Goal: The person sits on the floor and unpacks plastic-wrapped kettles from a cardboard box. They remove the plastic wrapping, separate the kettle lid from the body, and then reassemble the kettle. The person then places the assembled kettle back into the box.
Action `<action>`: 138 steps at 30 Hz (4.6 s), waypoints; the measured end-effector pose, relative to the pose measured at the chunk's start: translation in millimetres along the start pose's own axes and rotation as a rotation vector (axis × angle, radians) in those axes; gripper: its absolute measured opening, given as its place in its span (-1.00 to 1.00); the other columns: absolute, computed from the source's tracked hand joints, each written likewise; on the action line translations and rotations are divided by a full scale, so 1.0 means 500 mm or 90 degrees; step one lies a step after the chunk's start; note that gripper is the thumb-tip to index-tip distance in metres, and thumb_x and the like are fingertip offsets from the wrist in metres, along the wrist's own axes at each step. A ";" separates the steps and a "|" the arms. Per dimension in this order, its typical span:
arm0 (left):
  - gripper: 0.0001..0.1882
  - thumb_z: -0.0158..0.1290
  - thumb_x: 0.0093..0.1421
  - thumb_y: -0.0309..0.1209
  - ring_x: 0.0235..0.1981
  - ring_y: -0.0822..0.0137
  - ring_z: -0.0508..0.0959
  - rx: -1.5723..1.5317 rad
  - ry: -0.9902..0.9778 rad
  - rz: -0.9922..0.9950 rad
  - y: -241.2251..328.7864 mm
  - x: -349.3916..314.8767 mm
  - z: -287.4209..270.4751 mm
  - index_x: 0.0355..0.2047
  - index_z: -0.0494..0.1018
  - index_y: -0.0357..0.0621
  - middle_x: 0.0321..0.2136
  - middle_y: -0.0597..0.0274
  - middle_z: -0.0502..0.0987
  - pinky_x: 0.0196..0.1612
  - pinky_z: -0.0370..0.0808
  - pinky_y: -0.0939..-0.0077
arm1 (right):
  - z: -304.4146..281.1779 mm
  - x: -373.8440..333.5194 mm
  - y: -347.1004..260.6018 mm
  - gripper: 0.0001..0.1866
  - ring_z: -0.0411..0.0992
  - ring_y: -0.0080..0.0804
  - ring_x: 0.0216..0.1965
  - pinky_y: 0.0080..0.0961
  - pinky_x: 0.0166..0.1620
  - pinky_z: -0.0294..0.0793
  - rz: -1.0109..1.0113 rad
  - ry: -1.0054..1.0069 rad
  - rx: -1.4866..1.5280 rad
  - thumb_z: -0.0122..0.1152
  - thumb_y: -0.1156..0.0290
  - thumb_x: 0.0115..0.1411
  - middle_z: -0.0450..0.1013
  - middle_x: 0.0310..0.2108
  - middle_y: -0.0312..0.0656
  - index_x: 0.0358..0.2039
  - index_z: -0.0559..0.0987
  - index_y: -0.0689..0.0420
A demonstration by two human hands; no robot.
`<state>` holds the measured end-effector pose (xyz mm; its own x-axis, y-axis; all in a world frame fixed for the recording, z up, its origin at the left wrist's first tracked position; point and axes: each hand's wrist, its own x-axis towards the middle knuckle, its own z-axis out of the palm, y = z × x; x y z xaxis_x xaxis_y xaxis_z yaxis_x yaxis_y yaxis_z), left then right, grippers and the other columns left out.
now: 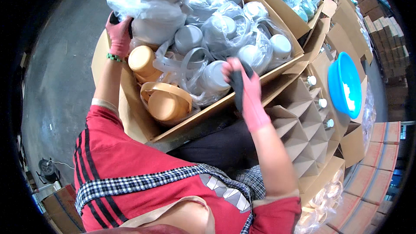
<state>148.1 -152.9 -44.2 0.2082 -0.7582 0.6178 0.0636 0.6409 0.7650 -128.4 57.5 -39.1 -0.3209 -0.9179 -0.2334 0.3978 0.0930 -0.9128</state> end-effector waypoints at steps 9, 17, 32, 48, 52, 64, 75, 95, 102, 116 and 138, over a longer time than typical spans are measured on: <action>-0.53 0.18 -0.21 -0.50 -0.31 0.42 0.45 0.035 0.014 0.023 -0.027 -0.075 -0.070 -0.21 0.35 -0.32 -0.32 0.24 0.47 -0.21 0.38 0.56 | 0.230 0.269 0.084 -0.49 0.32 -0.25 -0.45 -0.35 -0.35 0.37 0.186 -0.111 0.192 -0.08 -0.11 0.09 0.33 -0.46 -0.10 -0.28 0.28 0.14; -0.58 0.18 -0.17 -0.51 -0.31 0.47 0.45 0.080 -0.037 0.040 -0.005 -0.100 -0.061 -0.23 0.39 -0.30 -0.32 0.24 0.49 -0.22 0.39 0.57 | 0.246 0.320 0.073 -0.87 0.32 -0.53 -0.49 -0.60 -0.36 0.33 -0.147 -0.062 0.104 0.01 0.59 -0.01 0.40 -0.54 -0.27 -0.43 0.51 0.20; -0.63 -0.23 0.16 -0.37 -0.04 0.17 0.36 0.601 -0.402 -0.027 -0.397 -0.074 0.022 -0.01 0.23 -0.15 -0.07 0.07 0.36 0.00 0.26 0.43 | 0.223 0.142 0.047 -0.47 0.24 -0.15 -0.03 -0.42 0.01 0.20 -0.294 -0.254 -0.694 0.18 0.20 -0.03 0.28 -0.10 -0.04 -0.10 0.32 0.22; -0.25 0.14 -0.13 -0.12 0.02 0.00 0.21 0.499 -0.018 -0.013 -0.236 -0.055 0.024 0.01 0.14 -0.25 -0.03 -0.20 0.19 0.03 0.16 0.21 | -0.343 -0.300 0.079 -0.68 0.26 -0.13 -0.08 -0.37 0.01 0.20 -0.171 0.258 -0.724 0.08 0.47 -0.02 0.30 -0.15 -0.02 -0.22 0.36 0.27; -0.32 -0.06 0.00 0.05 0.07 -0.17 0.11 0.935 -0.165 0.091 -0.117 -0.004 0.037 0.04 0.17 -0.11 0.04 -0.25 0.11 0.06 0.09 0.10 | -0.367 -0.348 0.111 -0.69 0.26 -0.13 -0.09 -0.36 0.01 0.20 -0.163 0.210 -0.753 0.08 0.49 -0.03 0.30 -0.17 -0.02 -0.22 0.36 0.27; -0.27 0.01 -0.10 0.09 0.01 -0.07 0.25 0.952 -0.110 0.199 -0.128 -0.001 -0.091 -0.04 0.24 -0.17 0.02 -0.22 0.15 0.03 0.22 0.23 | -0.455 -0.483 0.172 -0.67 0.22 -0.09 -0.07 -0.31 0.02 0.17 -0.133 0.269 -0.790 0.08 0.43 0.00 0.28 -0.13 -0.03 -0.19 0.36 0.26; -0.29 -0.15 0.05 0.10 0.02 -0.13 0.22 0.989 -0.682 -0.183 0.017 -0.142 0.040 0.04 0.17 -0.19 0.02 -0.30 0.13 0.05 0.18 0.21 | -0.497 -0.554 0.195 -0.65 0.22 -0.08 -0.05 -0.29 0.05 0.12 -0.101 0.385 -0.853 0.06 0.43 0.02 0.29 -0.14 0.01 -0.16 0.35 0.27; -0.60 0.01 -0.08 -0.48 -0.01 -0.09 0.25 0.277 -0.935 0.386 0.238 -0.407 0.340 -0.18 0.32 -0.33 -0.06 -0.10 0.29 0.04 0.17 0.17 | -0.542 -0.643 0.274 -0.64 0.27 -0.11 -0.13 -0.32 -0.03 0.21 -0.167 0.754 -0.512 0.05 0.33 0.08 0.30 -0.19 0.00 -0.14 0.32 0.23; -0.53 0.10 -0.18 -0.29 -0.04 0.00 0.27 -0.160 -1.302 0.552 0.339 -0.730 0.513 -0.23 0.36 -0.25 -0.08 -0.02 0.30 0.02 0.17 0.15 | -0.731 -0.849 0.137 -0.59 0.28 -0.03 -0.21 -0.36 -0.13 0.28 -0.114 1.061 -0.824 0.09 0.24 0.03 0.27 -0.24 0.08 -0.20 0.32 0.27; -0.64 0.04 -0.05 -0.19 -0.14 -0.03 0.35 -0.087 -1.449 0.526 0.243 -0.897 0.530 -0.35 0.41 -0.23 -0.24 -0.11 0.38 0.01 0.22 0.20 | -0.834 -0.891 0.171 -0.59 0.24 -0.63 -0.56 -0.65 -0.51 0.20 -0.053 1.105 0.047 0.24 0.11 -0.07 0.36 -0.56 -0.39 -0.39 0.52 0.24; -0.23 -0.36 0.12 0.18 0.01 0.08 0.28 -0.655 -0.995 -1.051 0.318 -0.639 0.538 0.04 0.11 -0.32 0.01 -0.03 0.23 0.08 0.18 0.18 | -0.140 -0.601 -0.105 -0.58 0.28 -0.06 -0.26 -0.24 -0.20 0.30 -0.279 0.465 -0.912 0.32 0.29 -0.34 0.27 -0.30 -0.03 -0.43 0.43 0.19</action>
<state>-170.6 158.9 -71.1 -0.9454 0.3114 -0.0962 -0.3110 -0.7735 0.5523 -113.0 355.6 55.6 -0.6596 -0.6449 0.3862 -0.7498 0.5280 -0.3988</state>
